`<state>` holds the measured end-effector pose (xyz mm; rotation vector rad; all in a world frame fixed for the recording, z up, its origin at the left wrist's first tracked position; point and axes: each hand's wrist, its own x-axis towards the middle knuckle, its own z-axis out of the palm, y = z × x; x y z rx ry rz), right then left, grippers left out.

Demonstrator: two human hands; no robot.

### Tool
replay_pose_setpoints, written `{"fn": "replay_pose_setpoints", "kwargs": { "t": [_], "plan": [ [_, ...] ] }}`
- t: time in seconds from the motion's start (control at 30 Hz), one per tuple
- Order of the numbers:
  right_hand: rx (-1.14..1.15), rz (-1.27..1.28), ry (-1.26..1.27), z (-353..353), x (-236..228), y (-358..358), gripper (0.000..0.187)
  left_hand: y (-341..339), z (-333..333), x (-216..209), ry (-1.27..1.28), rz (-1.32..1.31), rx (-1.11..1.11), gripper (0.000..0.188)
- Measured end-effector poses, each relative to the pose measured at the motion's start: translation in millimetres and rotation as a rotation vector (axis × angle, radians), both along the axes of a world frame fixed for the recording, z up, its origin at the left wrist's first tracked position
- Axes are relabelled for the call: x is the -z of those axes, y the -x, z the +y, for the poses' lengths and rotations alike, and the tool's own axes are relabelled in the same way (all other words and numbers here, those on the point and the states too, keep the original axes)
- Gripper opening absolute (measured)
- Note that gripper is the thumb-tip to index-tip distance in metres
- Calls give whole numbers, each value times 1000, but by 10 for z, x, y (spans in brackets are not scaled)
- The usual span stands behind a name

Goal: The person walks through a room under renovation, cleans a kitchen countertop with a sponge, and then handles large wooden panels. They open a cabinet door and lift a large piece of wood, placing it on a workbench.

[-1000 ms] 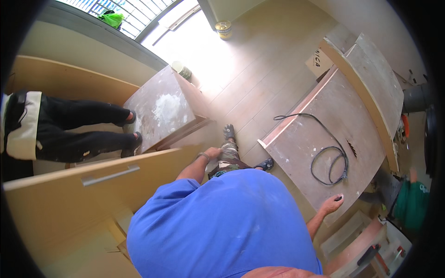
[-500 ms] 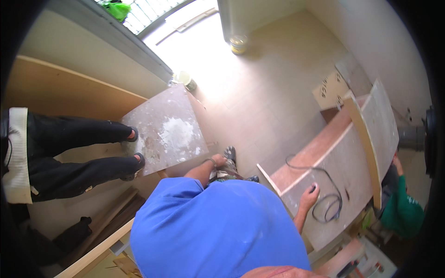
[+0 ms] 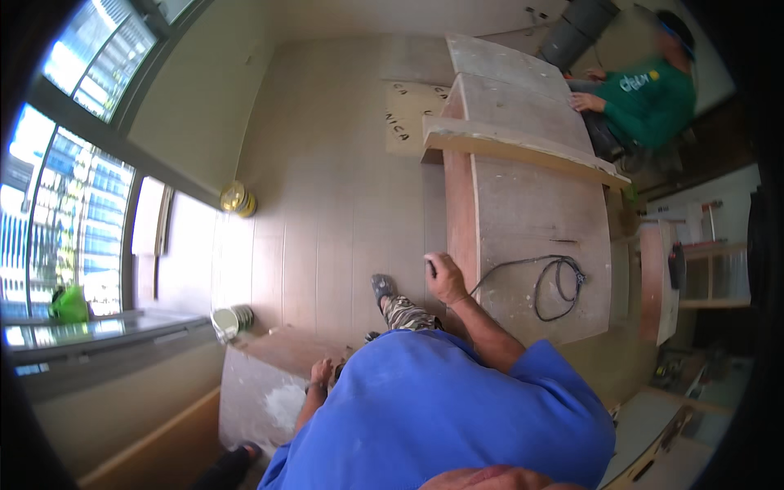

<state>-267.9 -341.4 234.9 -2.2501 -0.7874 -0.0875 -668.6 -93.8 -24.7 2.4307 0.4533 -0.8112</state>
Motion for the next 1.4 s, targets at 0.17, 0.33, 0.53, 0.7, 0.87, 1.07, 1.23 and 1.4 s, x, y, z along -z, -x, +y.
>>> {"fn": "replay_pose_setpoints", "kwargs": {
  "t": [0.17, 0.33, 0.53, 0.7, 0.87, 1.07, 1.23, 1.4],
  "plan": [
    [-89, 114, 50, 566, 92, -458, 30, -346, 662, -244, 248, 137, -397, 28],
    [46, 164, 103, 728, -110, -763, 30, -1017, 1433, -274, 313, 166, -307, 30],
    [530, 20, -27, 433, -293, -247, 22, -1805, 2315, -198, 437, 235, -190, 33],
    [1107, -118, -72, -222, -231, 760, 13, -2455, 2612, -221, 602, 424, -420, 35],
    [1685, -57, -253, -979, -63, 1704, 14, -2858, 2366, -219, 683, 494, -532, 36],
    [2007, 343, -497, -1551, 149, 2509, 16, -2947, 1105, -665, 538, 314, -46, 37],
    [1848, 716, -71, -2132, 1403, 3598, 20, -2654, 407, -515, 420, -10, 72, 33],
    [1561, 1270, -237, -2575, 1948, 4120, 16, -2517, 41, -730, 366, -156, -294, 32]
  ]
}}
